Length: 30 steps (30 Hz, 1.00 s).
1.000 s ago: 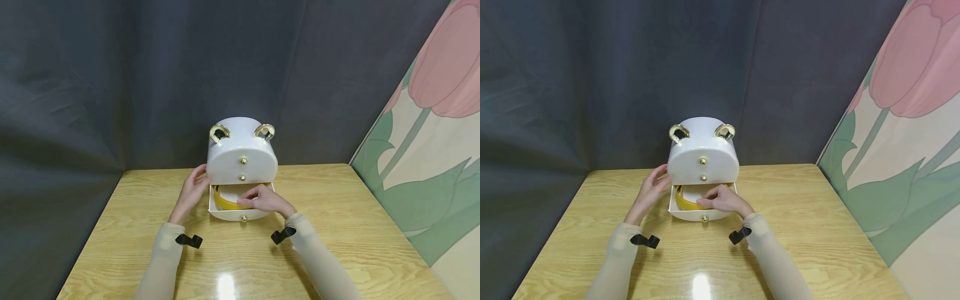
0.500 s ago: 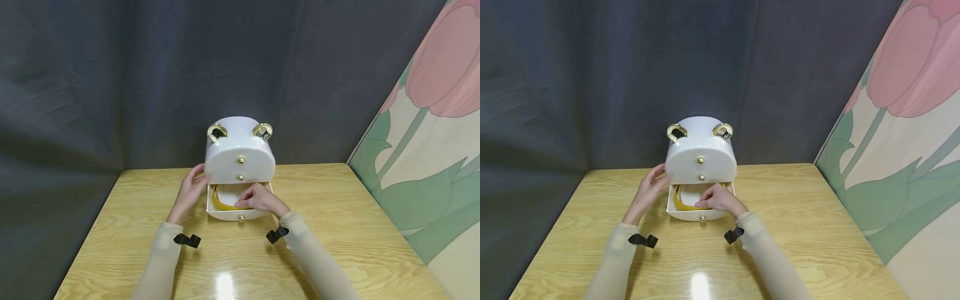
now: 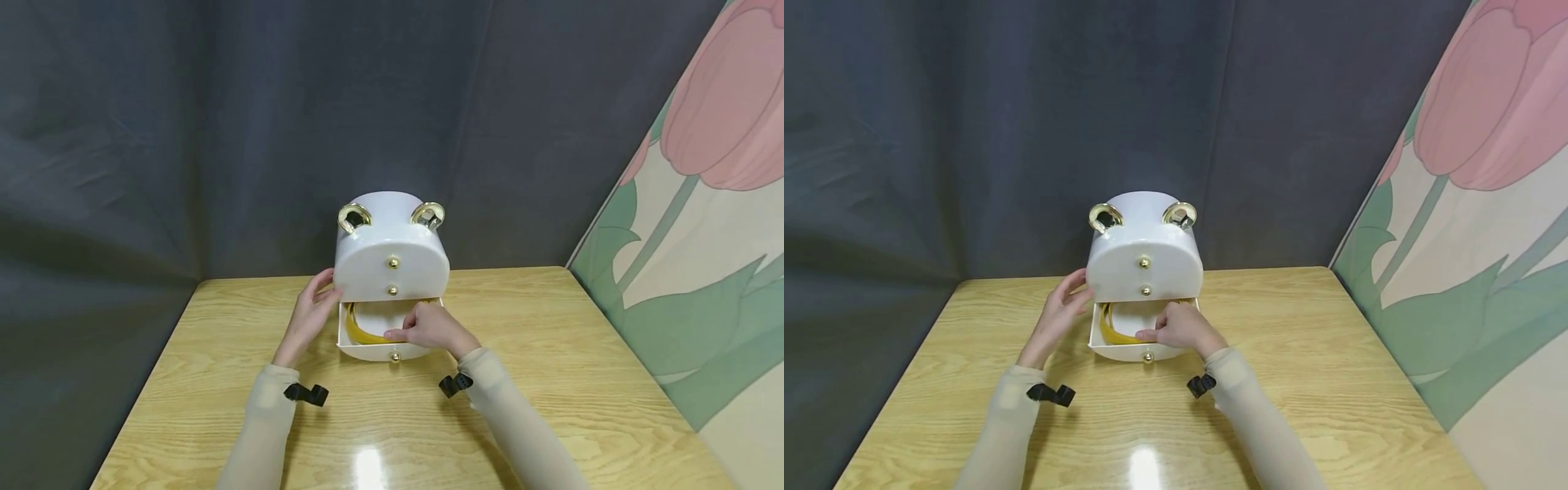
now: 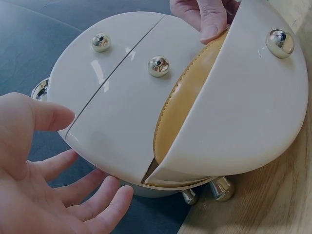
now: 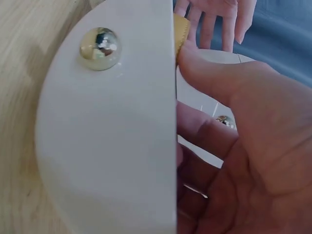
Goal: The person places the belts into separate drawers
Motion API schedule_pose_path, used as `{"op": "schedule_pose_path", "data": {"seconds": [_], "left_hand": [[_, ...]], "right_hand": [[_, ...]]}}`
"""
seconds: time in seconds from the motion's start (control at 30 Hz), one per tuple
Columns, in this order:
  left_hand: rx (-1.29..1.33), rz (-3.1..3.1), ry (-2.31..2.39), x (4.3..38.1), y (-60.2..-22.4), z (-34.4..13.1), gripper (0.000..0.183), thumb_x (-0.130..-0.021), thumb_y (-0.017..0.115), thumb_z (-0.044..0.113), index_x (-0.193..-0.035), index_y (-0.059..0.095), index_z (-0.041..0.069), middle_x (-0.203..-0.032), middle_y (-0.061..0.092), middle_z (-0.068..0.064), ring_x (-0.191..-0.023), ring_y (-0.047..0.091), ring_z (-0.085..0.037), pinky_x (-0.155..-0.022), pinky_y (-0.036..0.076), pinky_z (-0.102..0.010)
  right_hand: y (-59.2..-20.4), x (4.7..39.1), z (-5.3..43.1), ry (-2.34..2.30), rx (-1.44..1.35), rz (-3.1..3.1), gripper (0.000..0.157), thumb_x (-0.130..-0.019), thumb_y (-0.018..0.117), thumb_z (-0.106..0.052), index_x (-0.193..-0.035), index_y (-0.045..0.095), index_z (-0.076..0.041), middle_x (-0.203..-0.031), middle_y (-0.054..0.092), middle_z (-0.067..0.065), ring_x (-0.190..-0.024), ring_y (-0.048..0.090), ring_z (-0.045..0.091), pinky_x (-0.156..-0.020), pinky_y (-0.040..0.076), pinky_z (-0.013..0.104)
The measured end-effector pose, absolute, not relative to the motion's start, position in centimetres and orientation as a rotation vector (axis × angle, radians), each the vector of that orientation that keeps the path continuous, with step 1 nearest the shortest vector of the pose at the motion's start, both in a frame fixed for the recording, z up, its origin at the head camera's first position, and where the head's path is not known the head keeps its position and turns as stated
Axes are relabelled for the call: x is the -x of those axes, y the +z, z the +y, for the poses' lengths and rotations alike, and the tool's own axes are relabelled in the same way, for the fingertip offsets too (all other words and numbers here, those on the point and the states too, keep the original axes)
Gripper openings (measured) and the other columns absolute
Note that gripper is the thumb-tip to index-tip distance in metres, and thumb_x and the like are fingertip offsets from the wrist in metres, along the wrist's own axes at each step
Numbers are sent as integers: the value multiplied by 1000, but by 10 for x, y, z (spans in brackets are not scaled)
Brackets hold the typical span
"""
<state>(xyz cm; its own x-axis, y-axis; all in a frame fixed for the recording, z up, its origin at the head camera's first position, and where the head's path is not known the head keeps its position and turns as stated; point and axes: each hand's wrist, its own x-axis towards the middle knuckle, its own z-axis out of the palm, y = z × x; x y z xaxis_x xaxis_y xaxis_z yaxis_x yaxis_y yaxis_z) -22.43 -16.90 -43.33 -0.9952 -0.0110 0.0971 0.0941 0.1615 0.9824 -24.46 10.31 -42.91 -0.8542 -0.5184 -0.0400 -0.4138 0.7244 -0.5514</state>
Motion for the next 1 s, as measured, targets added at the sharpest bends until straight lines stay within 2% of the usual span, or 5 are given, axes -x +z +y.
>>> {"op": "schedule_pose_path", "data": {"seconds": [0.2, 0.47, 0.7, 0.83, 1.0], "left_hand": [[77, -2322, -1981, 224, -432, -169, 59, -109, 59, 23, -164, 39, 13, -168, 41, -15, -149, 46, -40, -121, 43, -57], [96, -2318, -1972, 222, -432, -168, 59, -110, 59, 22, -164, 39, 11, -167, 41, -17, -150, 45, -41, -123, 41, -56], [82, -2315, -1966, 222, -433, -170, 60, -109, 59, 22, -165, 38, 10, -168, 40, -18, -150, 44, -42, -124, 40, -56], [77, -2313, -1951, 223, -434, -168, 60, -108, 60, 21, -164, 39, 11, -167, 41, -18, -149, 46, -41, -123, 42, -55], [67, -2322, -1953, 225, -435, -167, 61, -108, 60, 22, -164, 39, 12, -168, 41, -17, -149, 47, -40, -123, 42, -56]], "right_hand": [[-436, 241, 100, -958, 706, 2806, 49, -88, 86, -49, -57, 74, -13, -48, 52, -13, -53, 40, 5, -56, 35, 25], [-452, 236, 92, -1020, 712, 3043, 48, -83, 90, -47, -49, 72, -17, -44, 60, -10, -52, 46, 5, -79, 45, 35], [-448, 242, 104, -1076, 814, 2844, 23, -92, 86, -29, -76, 84, -12, -70, 76, -2, -60, 53, 2, -60, 45, 22], [-443, 248, 116, -1003, 819, 2825, 8, -97, 79, -12, -95, 83, -6, -79, 77, 2, -66, 60, 4, -62, 49, 22], [-435, 252, 123, -922, 833, 2840, 10, -97, 78, -10, -103, 83, -4, -88, 78, 5, -65, 59, 9, -62, 50, 26]]}}
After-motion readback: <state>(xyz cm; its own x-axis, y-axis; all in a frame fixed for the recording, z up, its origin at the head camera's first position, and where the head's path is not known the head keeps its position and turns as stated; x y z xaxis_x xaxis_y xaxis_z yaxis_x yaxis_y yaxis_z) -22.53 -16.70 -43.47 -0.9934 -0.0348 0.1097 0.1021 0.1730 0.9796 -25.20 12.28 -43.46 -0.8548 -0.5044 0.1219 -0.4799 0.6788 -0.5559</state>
